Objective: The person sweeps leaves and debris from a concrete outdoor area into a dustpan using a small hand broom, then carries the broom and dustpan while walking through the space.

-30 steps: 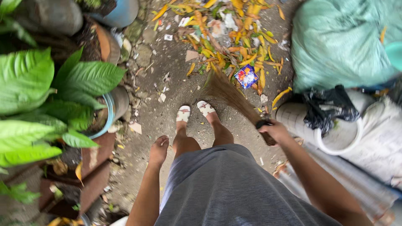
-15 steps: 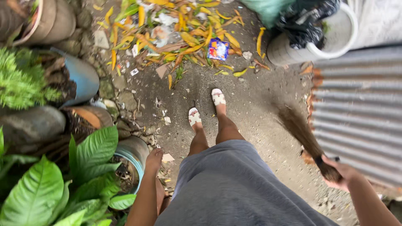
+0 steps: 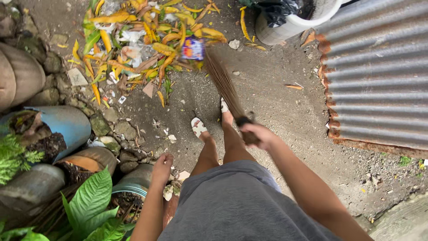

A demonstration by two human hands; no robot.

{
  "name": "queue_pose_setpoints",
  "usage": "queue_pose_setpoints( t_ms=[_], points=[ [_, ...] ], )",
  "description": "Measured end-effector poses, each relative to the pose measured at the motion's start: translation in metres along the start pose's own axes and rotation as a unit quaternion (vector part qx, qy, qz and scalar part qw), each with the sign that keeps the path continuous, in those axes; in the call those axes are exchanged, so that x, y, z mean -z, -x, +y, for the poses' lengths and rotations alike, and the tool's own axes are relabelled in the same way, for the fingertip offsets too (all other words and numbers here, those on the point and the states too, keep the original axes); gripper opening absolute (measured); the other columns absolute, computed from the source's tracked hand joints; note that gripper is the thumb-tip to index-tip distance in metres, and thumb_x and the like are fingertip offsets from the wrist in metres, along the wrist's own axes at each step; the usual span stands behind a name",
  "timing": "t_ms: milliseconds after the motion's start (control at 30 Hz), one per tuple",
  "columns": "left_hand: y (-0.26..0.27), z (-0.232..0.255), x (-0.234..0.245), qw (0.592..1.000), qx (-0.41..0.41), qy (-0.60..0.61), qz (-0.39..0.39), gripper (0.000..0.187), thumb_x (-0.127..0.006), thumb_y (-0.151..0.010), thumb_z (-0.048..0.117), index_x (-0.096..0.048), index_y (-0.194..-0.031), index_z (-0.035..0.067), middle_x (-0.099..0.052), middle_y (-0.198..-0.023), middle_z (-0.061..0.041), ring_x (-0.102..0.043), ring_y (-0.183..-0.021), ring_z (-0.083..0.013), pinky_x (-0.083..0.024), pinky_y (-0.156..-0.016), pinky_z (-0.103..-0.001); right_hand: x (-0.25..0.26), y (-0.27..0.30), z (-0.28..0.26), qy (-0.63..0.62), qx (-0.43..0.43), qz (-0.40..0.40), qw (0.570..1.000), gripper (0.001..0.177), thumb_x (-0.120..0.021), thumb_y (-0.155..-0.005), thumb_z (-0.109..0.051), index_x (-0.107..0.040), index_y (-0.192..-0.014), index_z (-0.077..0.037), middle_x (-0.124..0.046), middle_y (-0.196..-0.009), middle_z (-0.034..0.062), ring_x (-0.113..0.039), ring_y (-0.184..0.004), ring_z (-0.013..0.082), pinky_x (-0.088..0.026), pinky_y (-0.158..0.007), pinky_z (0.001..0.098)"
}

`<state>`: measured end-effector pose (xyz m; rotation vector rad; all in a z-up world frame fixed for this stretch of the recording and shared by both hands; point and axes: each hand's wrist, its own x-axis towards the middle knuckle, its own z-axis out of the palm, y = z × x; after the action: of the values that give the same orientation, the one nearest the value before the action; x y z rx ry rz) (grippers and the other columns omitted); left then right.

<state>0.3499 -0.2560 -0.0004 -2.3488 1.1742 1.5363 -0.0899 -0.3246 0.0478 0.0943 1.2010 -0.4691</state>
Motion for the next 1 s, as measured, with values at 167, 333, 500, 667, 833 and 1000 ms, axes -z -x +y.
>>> queue_pose_setpoints(
  t_ms=[167, 333, 500, 667, 833, 1000],
  points=[
    [-0.011, 0.018, -0.015, 1.0, 0.003, 0.004, -0.01, 0.056, -0.058, -0.096, 0.047, -0.061, -0.139, 0.013, -0.067, -0.133, -0.014, -0.062, -0.124, -0.0308, -0.045, -0.105, -0.04, 0.109, 0.17, 0.002, 0.031, -0.055, 0.139, 0.988, 0.096, -0.078, -0.07, -0.015, -0.03, -0.153, -0.022, -0.059, -0.072, 0.0163, -0.055, -0.043, 0.0235, -0.049, -0.035, 0.0309],
    [-0.033, 0.033, -0.035, 1.0, -0.017, 0.004, -0.021, 0.052, -0.059, -0.097, 0.042, -0.062, -0.138, 0.011, -0.07, -0.128, -0.016, -0.066, -0.121, -0.0306, -0.047, -0.104, -0.039, 0.207, 0.178, 0.004, -0.104, -0.093, 0.395, 0.908, 0.081, -0.072, -0.082, -0.012, -0.028, -0.15, -0.019, -0.056, -0.116, 0.0246, -0.064, -0.081, 0.0339, -0.059, -0.058, 0.0397],
    [-0.042, 0.086, -0.037, 0.998, -0.061, -0.005, -0.003, 0.046, -0.061, -0.097, 0.038, -0.066, -0.133, 0.01, -0.073, -0.123, -0.017, -0.069, -0.116, -0.0289, -0.05, -0.101, -0.038, 0.23, 0.074, -0.049, -0.181, -0.062, 0.378, 0.906, 0.063, -0.075, -0.085, -0.024, -0.042, -0.138, -0.014, -0.057, -0.115, 0.0215, -0.067, -0.091, 0.0344, -0.066, -0.071, 0.041],
    [-0.034, 0.161, -0.028, 0.998, -0.061, -0.001, -0.007, 0.046, -0.061, -0.096, 0.039, -0.065, -0.133, 0.011, -0.074, -0.122, -0.015, -0.072, -0.112, -0.0287, -0.051, -0.099, -0.037, 0.086, 0.009, -0.075, -0.025, -0.055, 0.212, 0.975, 0.087, -0.078, -0.073, -0.016, -0.024, -0.14, -0.022, -0.063, -0.1, 0.0158, -0.069, -0.079, 0.031, -0.063, -0.059, 0.041],
    [-0.041, 0.184, -0.028, 0.997, -0.067, -0.03, -0.012, 0.046, -0.06, -0.098, 0.041, -0.066, -0.133, 0.012, -0.072, -0.126, -0.014, -0.07, -0.114, -0.0298, -0.051, -0.099, -0.039, 0.057, 0.062, -0.095, -0.02, 0.02, 0.057, 0.998, 0.092, -0.079, -0.075, -0.016, -0.022, -0.147, -0.012, -0.058, -0.083, 0.0179, -0.059, -0.051, 0.0259, -0.053, -0.04, 0.0356],
    [-0.075, 0.146, -0.017, 0.996, -0.088, -0.007, -0.012, 0.046, -0.061, -0.096, 0.038, -0.065, -0.135, 0.014, -0.072, -0.126, -0.014, -0.066, -0.12, -0.0301, -0.049, -0.101, -0.039, 0.066, 0.108, -0.134, 0.099, 0.022, 0.185, 0.978, 0.093, -0.077, -0.069, -0.015, -0.026, -0.145, -0.021, -0.063, -0.076, 0.0182, -0.058, -0.043, 0.0283, -0.05, -0.036, 0.039]
  ],
)
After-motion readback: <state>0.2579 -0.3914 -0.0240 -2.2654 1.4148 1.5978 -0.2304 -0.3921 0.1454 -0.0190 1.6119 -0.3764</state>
